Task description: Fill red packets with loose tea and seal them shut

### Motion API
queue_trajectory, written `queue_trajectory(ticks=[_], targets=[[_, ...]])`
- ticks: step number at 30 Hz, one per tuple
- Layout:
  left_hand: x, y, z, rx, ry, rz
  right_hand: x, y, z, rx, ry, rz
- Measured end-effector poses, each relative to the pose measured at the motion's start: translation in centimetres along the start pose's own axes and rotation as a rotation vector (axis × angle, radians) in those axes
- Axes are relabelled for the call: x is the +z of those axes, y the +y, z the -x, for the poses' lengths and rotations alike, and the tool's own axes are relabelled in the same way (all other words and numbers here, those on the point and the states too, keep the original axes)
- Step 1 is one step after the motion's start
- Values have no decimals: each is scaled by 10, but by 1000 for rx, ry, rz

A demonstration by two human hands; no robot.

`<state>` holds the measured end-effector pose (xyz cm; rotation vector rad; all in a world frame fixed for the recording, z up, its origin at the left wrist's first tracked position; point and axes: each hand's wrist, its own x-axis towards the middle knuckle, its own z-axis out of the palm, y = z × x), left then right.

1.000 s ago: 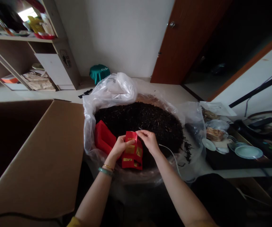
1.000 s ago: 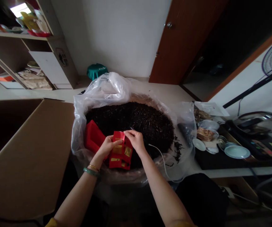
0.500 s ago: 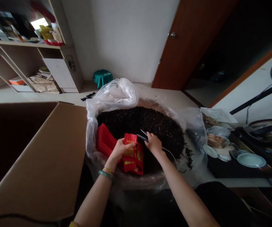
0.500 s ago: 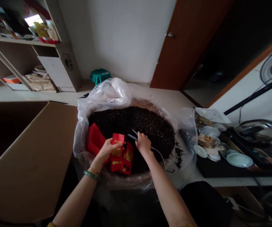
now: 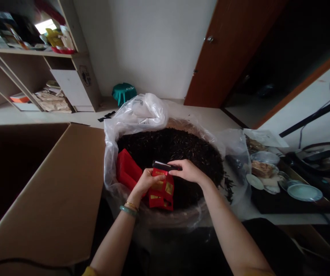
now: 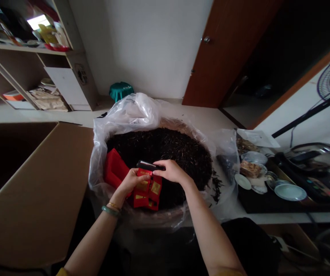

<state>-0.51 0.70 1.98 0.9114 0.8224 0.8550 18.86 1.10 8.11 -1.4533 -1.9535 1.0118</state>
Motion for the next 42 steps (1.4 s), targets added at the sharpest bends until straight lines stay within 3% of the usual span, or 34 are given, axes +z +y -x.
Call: queue_trajectory(ticks=[10, 23, 28, 35, 42], targets=[[-2, -2, -1, -13, -19, -3, 6, -10, 0, -56, 110, 159], [1, 2, -1, -5, 18, -29, 2, -6, 3, 6, 57, 77], [0, -1, -1, -10, 19, -44, 7, -5, 2, -17, 100, 91], [3, 9, -1, 178, 163, 23, 8, -7, 3, -25, 91, 154], [2, 11, -1, 264, 247, -36, 14, -11, 2, -11, 66, 117]])
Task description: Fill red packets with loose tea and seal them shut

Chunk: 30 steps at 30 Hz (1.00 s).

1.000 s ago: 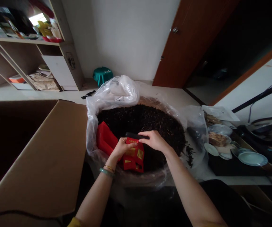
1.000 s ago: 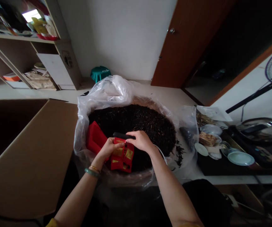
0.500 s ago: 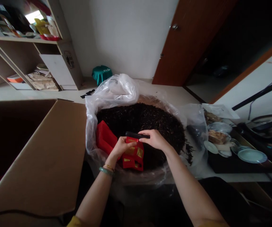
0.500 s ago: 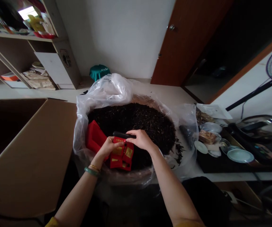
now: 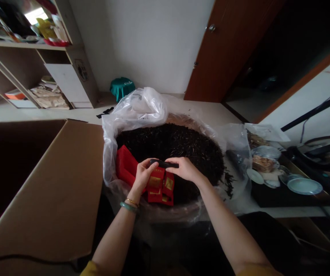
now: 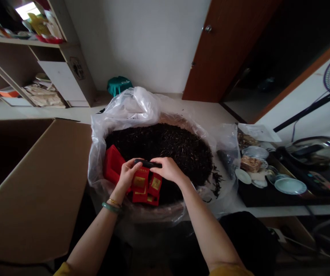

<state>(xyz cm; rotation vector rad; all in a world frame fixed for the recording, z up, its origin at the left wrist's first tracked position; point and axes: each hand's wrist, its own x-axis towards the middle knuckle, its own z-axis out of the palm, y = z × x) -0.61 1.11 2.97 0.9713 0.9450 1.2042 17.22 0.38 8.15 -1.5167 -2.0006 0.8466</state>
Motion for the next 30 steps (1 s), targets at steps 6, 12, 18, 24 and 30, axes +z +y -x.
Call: queue_trajectory(ticks=[6, 12, 18, 24, 30], targets=[[0, 0, 0, 43, 20, -56, 7, -1, 0, -17, 29, 20], [0, -2, -2, -42, -64, -31, 9, 8, 0, -24, 68, 43], [1, -11, -8, -4, -117, -103, 8, 17, 1, 8, 38, -41], [2, -11, -5, -91, -124, -156, -4, 43, -6, 57, 240, 17], [4, -14, -2, -158, -123, -216, -1, 81, -12, 270, 174, 490]])
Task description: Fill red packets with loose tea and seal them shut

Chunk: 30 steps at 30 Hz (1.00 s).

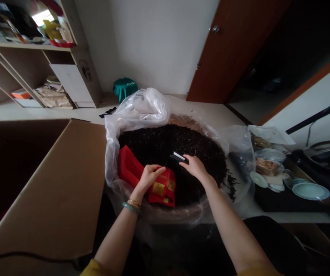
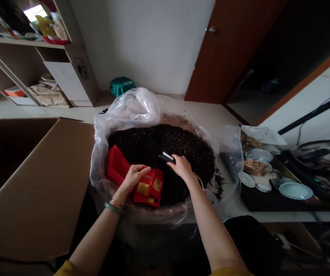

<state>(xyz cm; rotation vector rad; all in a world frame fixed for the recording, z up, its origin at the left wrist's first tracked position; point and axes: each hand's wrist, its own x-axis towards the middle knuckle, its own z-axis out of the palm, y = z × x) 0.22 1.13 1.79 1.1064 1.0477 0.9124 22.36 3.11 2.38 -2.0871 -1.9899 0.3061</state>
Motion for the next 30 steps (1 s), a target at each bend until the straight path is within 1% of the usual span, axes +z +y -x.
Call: queue_trajectory(ticks=[3, 5, 7, 9, 11, 13, 15, 16, 18, 20, 22, 26, 30], targets=[[0, -3, 0, -15, -47, -23, 12, 5, 1, -11, 17, 152], [-1, -4, 1, -31, -103, -48, 15, 2, 1, -9, 66, 160], [-2, -4, 1, -15, -141, -89, 13, -8, 1, -39, 161, 71], [-2, -3, 2, 47, -122, -117, 8, -24, 3, -134, 263, -106], [-3, -2, 1, 144, -14, -97, 4, -44, 9, -240, 323, -293], [-4, 0, 0, 249, 159, -37, 4, -65, 20, -291, 341, -392], [-7, 2, -1, 340, 345, 35, 9, -84, 35, -358, 298, -388], [-9, 4, -1, 373, 419, 72, 14, -93, 43, -392, 250, -357], [-14, 8, 0, 404, 518, 141, 25, -108, 58, -437, 138, -259], [-19, 14, 2, 418, 567, 193, 36, -120, 69, -445, 53, -139], [-23, 20, 4, 438, 591, 229, 41, -130, 77, -443, 10, -37], [-28, 26, 6, 462, 623, 265, 41, -144, 84, -400, 4, 69], [-30, 25, 5, 447, 633, 288, 42, -143, 93, -346, 35, 83]])
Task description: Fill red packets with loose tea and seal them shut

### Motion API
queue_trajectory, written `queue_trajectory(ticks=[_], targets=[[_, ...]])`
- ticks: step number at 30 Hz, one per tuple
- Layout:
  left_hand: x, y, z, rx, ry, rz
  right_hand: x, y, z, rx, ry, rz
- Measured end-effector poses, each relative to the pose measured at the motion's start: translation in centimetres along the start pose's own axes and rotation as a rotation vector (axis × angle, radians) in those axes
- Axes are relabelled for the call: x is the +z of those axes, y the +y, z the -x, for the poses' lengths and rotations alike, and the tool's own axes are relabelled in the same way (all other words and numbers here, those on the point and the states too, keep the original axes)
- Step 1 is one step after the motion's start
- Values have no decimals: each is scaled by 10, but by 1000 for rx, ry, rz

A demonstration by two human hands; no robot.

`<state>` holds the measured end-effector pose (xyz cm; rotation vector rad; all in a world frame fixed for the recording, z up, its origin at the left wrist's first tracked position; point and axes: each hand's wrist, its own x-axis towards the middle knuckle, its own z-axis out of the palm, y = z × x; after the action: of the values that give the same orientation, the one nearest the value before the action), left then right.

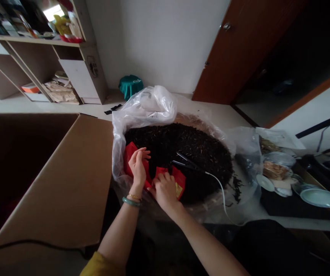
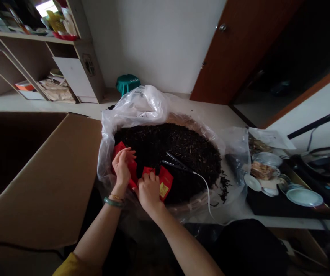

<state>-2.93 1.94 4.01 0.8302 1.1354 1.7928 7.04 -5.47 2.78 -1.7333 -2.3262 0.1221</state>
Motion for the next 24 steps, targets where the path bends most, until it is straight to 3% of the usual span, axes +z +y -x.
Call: queue_trajectory(ticks=[6, 20, 24], targets=[[1, -1, 2, 3, 0, 2, 9, -1, 14, 17, 40, -61], [2, -1, 3, -7, -16, -12, 21, -16, 2, -28, 58, -170], [1, -2, 2, 5, -22, -25, 26, -20, 0, 56, 56, -276]])
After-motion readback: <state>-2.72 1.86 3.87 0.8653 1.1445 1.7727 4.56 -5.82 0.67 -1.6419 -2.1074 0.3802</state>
